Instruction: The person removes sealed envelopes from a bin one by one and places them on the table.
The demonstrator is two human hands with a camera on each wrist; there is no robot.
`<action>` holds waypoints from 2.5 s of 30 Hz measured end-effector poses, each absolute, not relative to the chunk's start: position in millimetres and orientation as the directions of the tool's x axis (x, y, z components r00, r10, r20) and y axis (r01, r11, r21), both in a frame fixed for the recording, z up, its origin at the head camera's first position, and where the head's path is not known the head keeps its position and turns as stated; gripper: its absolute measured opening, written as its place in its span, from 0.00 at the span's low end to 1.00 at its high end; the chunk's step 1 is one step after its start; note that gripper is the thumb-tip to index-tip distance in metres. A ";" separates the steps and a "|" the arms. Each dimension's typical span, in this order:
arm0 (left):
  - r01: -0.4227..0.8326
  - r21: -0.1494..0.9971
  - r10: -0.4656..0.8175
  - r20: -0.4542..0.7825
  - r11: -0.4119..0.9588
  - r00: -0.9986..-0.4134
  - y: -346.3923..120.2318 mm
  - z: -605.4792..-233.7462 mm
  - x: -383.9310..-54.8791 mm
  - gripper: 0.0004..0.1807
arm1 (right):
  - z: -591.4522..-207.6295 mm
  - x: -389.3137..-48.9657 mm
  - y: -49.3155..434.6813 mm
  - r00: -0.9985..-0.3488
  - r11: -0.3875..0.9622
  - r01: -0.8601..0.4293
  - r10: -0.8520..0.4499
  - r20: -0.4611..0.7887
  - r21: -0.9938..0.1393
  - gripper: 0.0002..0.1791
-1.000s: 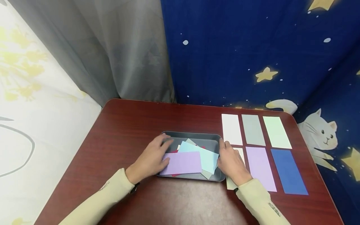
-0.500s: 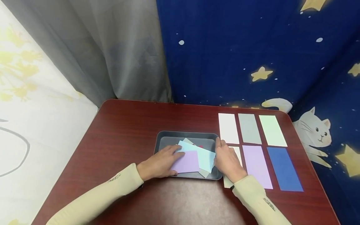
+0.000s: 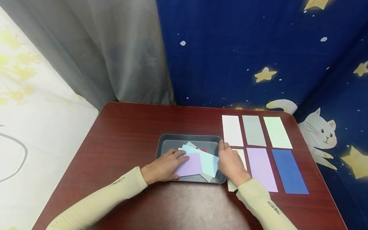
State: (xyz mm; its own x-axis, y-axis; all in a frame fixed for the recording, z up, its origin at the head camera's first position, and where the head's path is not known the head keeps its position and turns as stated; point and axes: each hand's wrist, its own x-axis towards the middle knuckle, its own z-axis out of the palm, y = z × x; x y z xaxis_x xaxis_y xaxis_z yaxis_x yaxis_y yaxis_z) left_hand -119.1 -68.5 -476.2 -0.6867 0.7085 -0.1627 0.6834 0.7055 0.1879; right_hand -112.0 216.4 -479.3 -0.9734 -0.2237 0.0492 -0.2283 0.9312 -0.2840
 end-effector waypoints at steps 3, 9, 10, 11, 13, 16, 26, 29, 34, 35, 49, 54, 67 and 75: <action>0.684 0.193 0.710 -0.158 0.704 -0.686 -68.6 -476.2 -119.6 0.42 | -479.8 -112.0 216.5 -0.974 0.933 -0.228 -0.222 0.051 -0.280 0.40; 0.689 0.193 0.715 -0.144 0.698 -0.684 -69.3 -476.7 -121.1 0.43 | -481.7 -113.1 216.5 -0.974 0.934 -0.227 -0.222 0.049 -0.275 0.41; 0.690 0.193 0.716 -0.141 0.698 -0.684 -69.5 -477.0 -121.3 0.43 | -481.7 -113.3 216.4 -0.974 0.934 -0.227 -0.222 0.049 -0.275 0.41; 0.690 0.190 0.715 -0.140 0.698 -0.685 -69.7 -477.0 -121.5 0.43 | -481.6 -113.5 216.4 -0.974 0.935 -0.227 -0.222 0.049 -0.274 0.41; 0.688 0.191 0.713 -0.139 0.700 -0.687 -70.0 -477.6 -121.7 0.44 | -481.5 -113.8 216.2 -0.974 0.935 -0.226 -0.221 0.047 -0.275 0.41; 0.681 0.195 0.707 -0.143 0.706 -0.692 -70.3 -478.0 -121.9 0.44 | -481.8 -114.0 216.1 -0.975 0.935 -0.222 -0.219 0.043 -0.275 0.41; 0.668 0.209 0.696 -0.121 0.714 -0.707 -71.1 -473.7 -122.3 0.45 | -483.6 -113.9 215.6 -0.974 0.935 -0.225 -0.217 0.057 -0.274 0.40; 0.676 0.194 0.699 -0.087 0.711 -0.710 -71.3 -472.5 -122.8 0.45 | -484.3 -113.9 215.4 -0.973 0.934 -0.230 -0.220 0.066 -0.275 0.40; 0.684 0.180 0.701 -0.054 0.707 -0.711 -72.1 -467.7 -124.7 0.45 | -484.5 -113.5 215.5 -0.973 0.934 -0.232 -0.222 0.068 -0.271 0.39; 0.682 0.180 0.700 -0.052 0.708 -0.713 -72.4 -466.2 -125.2 0.45 | -484.4 -113.3 215.5 -0.973 0.934 -0.231 -0.222 0.065 -0.271 0.39; 0.624 0.257 0.650 -0.021 0.738 -0.760 -82.1 -453.8 -137.2 0.46 | -485.0 -112.5 215.1 -0.976 0.937 -0.216 -0.212 0.045 -0.274 0.41; 0.591 0.272 0.618 -0.016 0.759 -0.786 -89.1 -450.9 -142.7 0.44 | -485.0 -111.9 215.1 -0.976 0.937 -0.218 -0.213 0.049 -0.272 0.41; 0.447 0.311 0.481 -0.039 0.839 -0.876 -115.2 -451.5 -163.1 0.46 | -486.8 -112.9 215.9 -0.974 0.938 -0.226 -0.219 0.056 -0.262 0.41; 0.391 0.351 0.418 -0.002 0.851 -0.908 -132.4 -454.6 -177.7 0.44 | -486.5 -112.7 216.0 -0.973 0.938 -0.231 -0.221 0.068 -0.257 0.41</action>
